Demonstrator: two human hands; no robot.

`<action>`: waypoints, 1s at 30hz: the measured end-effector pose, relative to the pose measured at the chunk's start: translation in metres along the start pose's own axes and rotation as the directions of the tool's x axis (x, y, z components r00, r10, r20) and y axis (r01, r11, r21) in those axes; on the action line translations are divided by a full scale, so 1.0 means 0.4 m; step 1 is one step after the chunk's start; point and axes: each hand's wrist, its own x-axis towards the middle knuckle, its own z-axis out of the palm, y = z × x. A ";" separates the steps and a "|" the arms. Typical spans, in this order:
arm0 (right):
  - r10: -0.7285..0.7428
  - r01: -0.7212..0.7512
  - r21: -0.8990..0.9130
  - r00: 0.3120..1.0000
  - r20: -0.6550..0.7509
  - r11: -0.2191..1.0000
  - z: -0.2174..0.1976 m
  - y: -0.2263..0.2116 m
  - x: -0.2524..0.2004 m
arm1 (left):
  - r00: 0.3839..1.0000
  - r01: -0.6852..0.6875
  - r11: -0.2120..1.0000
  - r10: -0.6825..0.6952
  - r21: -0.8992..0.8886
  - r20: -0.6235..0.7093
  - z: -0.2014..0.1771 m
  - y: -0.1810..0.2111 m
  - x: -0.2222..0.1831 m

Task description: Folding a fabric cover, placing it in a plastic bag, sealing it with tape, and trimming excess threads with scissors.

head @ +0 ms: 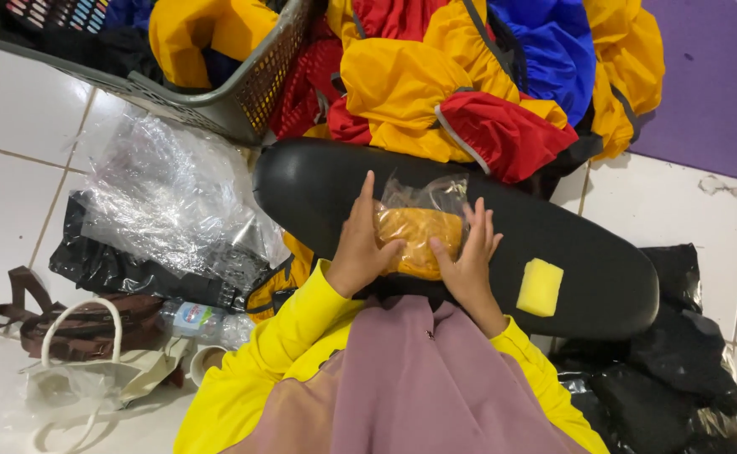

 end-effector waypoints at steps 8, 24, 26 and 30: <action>-0.251 0.375 0.421 0.913 -0.321 0.826 -0.130 -0.058 0.048 | 0.872 -0.478 0.868 0.451 -0.133 -0.190 0.059 -0.035 0.072; -0.518 0.528 0.159 0.849 -0.103 0.834 -0.094 0.062 -0.053 | 0.811 -0.584 0.808 0.584 0.078 0.021 0.045 -0.152 -0.026; -0.418 0.437 0.201 0.899 -0.132 0.877 -0.097 0.046 -0.047 | 0.823 -0.555 0.811 0.568 0.184 -0.022 0.064 -0.147 -0.016; -0.359 0.393 0.166 0.911 -0.202 0.904 -0.097 0.030 -0.036 | 0.860 -0.470 0.855 0.499 0.219 -0.105 0.100 -0.131 -0.001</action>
